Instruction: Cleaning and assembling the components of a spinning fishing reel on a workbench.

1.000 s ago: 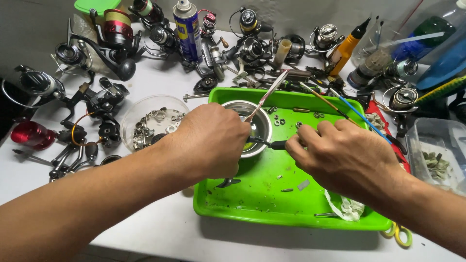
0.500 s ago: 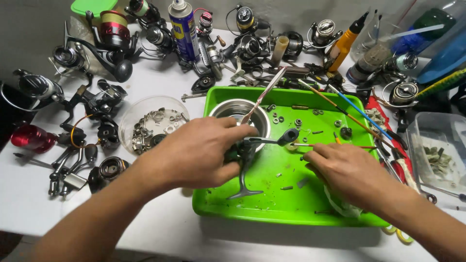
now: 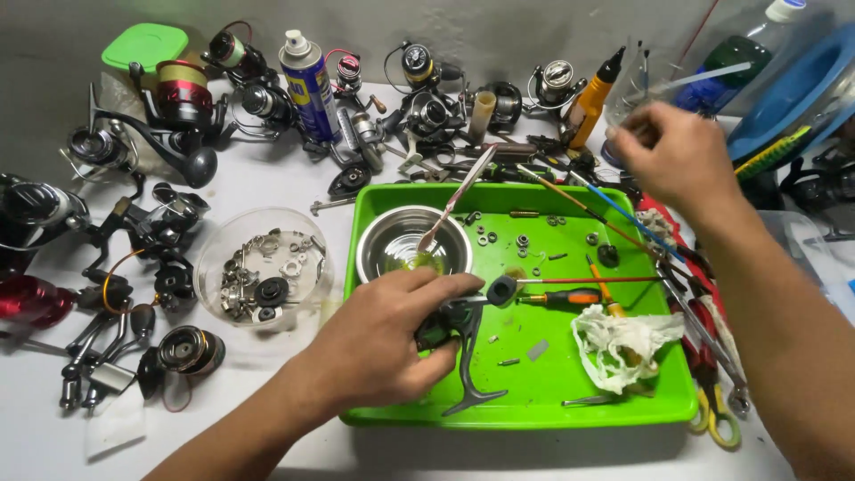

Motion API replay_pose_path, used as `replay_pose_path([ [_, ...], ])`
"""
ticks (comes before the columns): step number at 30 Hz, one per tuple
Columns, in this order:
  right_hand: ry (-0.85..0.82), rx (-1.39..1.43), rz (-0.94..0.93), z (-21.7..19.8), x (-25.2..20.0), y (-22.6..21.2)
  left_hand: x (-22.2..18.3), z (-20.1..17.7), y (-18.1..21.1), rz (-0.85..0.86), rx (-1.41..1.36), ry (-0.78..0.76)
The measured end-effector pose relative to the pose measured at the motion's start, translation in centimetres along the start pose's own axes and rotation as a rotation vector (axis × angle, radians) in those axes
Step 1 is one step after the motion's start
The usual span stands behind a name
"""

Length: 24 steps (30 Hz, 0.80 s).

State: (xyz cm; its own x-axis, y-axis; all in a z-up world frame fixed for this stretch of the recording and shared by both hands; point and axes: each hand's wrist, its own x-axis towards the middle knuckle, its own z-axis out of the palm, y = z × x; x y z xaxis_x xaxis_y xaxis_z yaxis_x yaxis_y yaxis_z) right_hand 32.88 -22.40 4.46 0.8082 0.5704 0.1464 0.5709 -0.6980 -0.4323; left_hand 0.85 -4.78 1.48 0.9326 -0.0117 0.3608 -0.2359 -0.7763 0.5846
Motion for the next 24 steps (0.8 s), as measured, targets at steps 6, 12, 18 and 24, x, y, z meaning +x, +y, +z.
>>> replay_pose_path([
  [6, -0.056, -0.18, 0.273, 3.3, 9.8, 1.5, -0.3, 0.4, 0.2, -0.088, 0.084, -0.108],
  [12, -0.013, 0.025, 0.431, 6.9, 12.8, 2.9, -0.7, -0.4, 0.0, -0.086, 0.086, -0.041],
  [18, 0.142, 0.045, 0.362, 7.2, 12.9, 4.2, -1.1, -0.3, -0.1, -0.084, 0.085, -0.041],
  [24, 0.471, -0.17, -0.209, 1.4, 7.2, 3.4, -1.6, -0.1, -0.1, -0.14, 0.103, -0.131],
])
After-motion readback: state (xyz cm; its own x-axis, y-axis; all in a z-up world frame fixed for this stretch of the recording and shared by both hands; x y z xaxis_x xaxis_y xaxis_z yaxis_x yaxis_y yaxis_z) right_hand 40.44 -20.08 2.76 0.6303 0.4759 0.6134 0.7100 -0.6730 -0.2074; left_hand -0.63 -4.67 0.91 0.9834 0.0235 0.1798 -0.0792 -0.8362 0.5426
